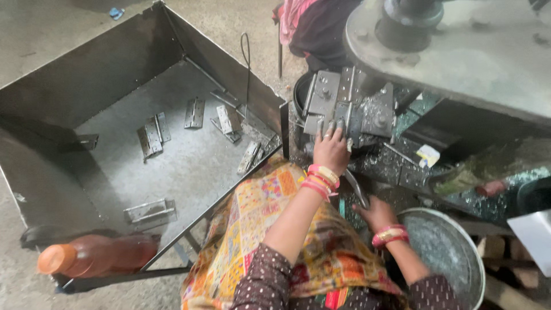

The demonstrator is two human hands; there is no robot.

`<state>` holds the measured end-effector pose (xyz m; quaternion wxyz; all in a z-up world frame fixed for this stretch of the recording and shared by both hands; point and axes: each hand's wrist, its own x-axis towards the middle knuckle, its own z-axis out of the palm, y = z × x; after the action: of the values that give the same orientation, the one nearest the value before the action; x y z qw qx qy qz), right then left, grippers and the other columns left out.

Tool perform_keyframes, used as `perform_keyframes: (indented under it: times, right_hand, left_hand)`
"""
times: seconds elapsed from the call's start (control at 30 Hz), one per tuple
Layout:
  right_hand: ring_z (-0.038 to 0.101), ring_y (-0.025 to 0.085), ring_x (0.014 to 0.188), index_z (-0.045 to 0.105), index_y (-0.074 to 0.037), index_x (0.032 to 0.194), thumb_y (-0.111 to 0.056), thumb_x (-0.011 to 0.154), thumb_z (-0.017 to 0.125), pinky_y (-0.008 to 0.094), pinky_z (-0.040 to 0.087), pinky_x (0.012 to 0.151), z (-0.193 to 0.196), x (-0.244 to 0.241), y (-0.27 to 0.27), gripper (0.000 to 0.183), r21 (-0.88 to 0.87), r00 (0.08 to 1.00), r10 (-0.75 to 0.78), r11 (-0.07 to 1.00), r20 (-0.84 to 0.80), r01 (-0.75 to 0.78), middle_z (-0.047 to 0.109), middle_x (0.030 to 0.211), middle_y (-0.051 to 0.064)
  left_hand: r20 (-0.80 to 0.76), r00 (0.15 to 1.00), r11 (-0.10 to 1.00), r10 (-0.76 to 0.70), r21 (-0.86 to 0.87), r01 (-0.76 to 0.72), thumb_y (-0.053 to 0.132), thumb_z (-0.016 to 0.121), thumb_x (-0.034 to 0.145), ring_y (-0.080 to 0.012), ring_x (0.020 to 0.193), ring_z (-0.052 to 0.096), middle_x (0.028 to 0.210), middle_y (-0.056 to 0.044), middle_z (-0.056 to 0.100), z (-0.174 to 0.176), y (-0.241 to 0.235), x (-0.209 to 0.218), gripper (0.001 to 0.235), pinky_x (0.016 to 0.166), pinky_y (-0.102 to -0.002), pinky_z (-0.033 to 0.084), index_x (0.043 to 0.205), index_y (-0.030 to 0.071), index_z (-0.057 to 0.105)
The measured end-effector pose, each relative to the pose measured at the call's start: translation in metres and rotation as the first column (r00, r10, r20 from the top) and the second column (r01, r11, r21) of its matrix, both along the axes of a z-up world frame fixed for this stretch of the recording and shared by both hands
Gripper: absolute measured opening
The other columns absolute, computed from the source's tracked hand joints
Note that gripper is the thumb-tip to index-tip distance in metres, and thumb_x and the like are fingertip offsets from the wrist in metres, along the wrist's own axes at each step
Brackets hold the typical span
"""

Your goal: The person picks up metal hinges one at a time from a bin and places them onto a punch press machine, pulling a lever to punch holes in each piece before dropping them into a different bin.

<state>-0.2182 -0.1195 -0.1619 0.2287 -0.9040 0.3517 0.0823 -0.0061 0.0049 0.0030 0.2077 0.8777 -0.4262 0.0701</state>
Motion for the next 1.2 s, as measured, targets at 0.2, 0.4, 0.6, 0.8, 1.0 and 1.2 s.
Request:
perform_keyframes:
  times: [0.2, 0.4, 0.6, 0.8, 1.0, 1.2]
  right_hand:
    - [0.073, 0.045, 0.09, 0.067, -0.001, 0.109, -0.05, 0.083, 0.078, 0.05, 0.058, 0.076, 0.019, 0.026, -0.007, 0.057, -0.042, 0.996, 0.072, 0.996, -0.05, -0.074, 0.074, 0.096, 0.026]
    - [0.078, 0.04, 0.087, 0.069, -0.004, 0.11, -0.056, 0.088, 0.072, 0.048, 0.059, 0.079, 0.078, 0.043, -0.01, 0.056, -0.05, 0.964, 0.058, 0.996, -0.259, -0.074, 0.078, 0.092, 0.023]
    - [0.072, 0.047, 0.087, 0.065, -0.005, 0.112, -0.051, 0.09, 0.071, 0.055, 0.056, 0.077, -0.017, -0.007, 0.015, 0.052, -0.103, 1.0, 0.015, 0.995, 0.025, -0.013, 0.073, 0.092, 0.026]
    - [0.076, 0.043, 0.083, 0.066, -0.001, 0.109, -0.054, 0.086, 0.073, 0.052, 0.059, 0.074, 0.03, 0.025, -0.011, 0.059, -0.01, 0.992, 0.088, 0.996, -0.088, -0.089, 0.075, 0.089, 0.024]
    - [0.075, 0.042, 0.083, 0.067, -0.001, 0.103, -0.057, 0.082, 0.076, 0.05, 0.057, 0.076, 0.054, 0.026, -0.005, 0.06, -0.047, 0.99, 0.075, 0.996, -0.118, -0.081, 0.075, 0.088, 0.024]
    - [0.071, 0.047, 0.089, 0.066, -0.001, 0.104, -0.054, 0.088, 0.072, 0.053, 0.056, 0.077, -0.012, -0.006, 0.007, 0.055, -0.046, 0.995, 0.021, 0.999, 0.093, -0.017, 0.073, 0.093, 0.029]
  left_hand:
    - [0.197, 0.981, 0.993, 0.0, -0.113, 0.022, 0.02, 0.063, 0.08, -0.0279, 0.139, 0.049, 0.141, -0.012, 0.059, -0.001, 0.008, -0.004, 0.037, 0.124, -0.056, 0.022, 0.113, 0.009, 0.075]
    - [0.166, 0.986, 0.997, 0.015, -0.081, -0.002, 0.022, 0.065, 0.082, -0.0279, 0.14, 0.049, 0.143, -0.012, 0.059, -0.001, 0.007, -0.004, 0.038, 0.124, -0.055, 0.023, 0.116, 0.006, 0.073]
    - [0.201, 0.978, 0.988, 0.059, -0.151, -0.029, 0.021, 0.06, 0.095, -0.0299, 0.14, 0.051, 0.142, -0.013, 0.06, -0.002, 0.008, 0.003, 0.031, 0.127, -0.055, 0.023, 0.118, 0.004, 0.072]
    - [0.335, 0.938, 0.992, 0.091, -0.115, -0.056, 0.024, 0.054, 0.094, -0.0368, 0.138, 0.051, 0.142, -0.02, 0.058, -0.003, 0.002, -0.002, 0.043, 0.125, -0.054, 0.021, 0.122, -0.005, 0.069]
    - [0.281, 0.956, 0.988, 0.086, 0.097, -0.117, 0.019, 0.051, 0.098, -0.0379, 0.142, 0.049, 0.146, -0.022, 0.056, -0.013, -0.036, 0.028, 0.039, 0.127, -0.055, 0.023, 0.126, -0.003, 0.067]
    - [0.279, 0.955, 0.991, 0.103, -0.111, -0.074, 0.018, 0.053, 0.086, -0.0383, 0.138, 0.049, 0.143, -0.02, 0.058, -0.028, -0.033, 0.025, 0.048, 0.12, -0.055, 0.026, 0.125, -0.004, 0.068]
